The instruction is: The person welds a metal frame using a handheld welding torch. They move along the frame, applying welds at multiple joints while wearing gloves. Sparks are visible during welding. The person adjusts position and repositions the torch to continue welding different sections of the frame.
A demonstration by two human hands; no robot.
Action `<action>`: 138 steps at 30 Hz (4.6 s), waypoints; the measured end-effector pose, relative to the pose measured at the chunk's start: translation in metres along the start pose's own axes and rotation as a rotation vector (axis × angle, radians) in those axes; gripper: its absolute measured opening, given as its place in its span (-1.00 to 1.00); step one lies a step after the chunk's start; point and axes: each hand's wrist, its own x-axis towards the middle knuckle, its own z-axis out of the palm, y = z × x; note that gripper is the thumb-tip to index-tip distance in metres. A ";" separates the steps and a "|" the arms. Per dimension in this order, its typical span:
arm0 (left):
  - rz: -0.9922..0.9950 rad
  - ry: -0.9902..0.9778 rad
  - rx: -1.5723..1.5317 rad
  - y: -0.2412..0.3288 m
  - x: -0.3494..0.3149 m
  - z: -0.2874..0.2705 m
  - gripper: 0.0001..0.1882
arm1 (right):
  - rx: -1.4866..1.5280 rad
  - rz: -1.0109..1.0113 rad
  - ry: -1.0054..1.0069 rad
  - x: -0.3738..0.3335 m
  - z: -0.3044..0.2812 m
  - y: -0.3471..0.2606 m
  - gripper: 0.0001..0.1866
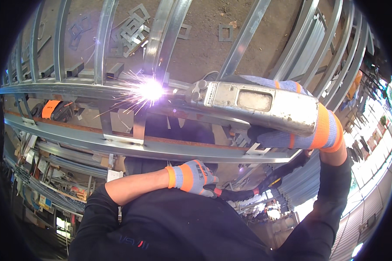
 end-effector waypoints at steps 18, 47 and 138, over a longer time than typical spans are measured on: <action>-0.021 -0.048 0.016 0.001 0.002 0.000 -0.37 | 0.019 0.069 0.016 0.005 0.005 -0.005 -0.25; 0.046 0.075 -0.036 -0.012 -0.043 0.006 -0.34 | 0.066 -0.011 0.024 0.089 0.004 -0.028 -0.37; -0.043 0.089 0.037 0.006 -0.013 0.005 -0.37 | 0.206 0.349 0.138 0.033 -0.004 -0.049 -0.47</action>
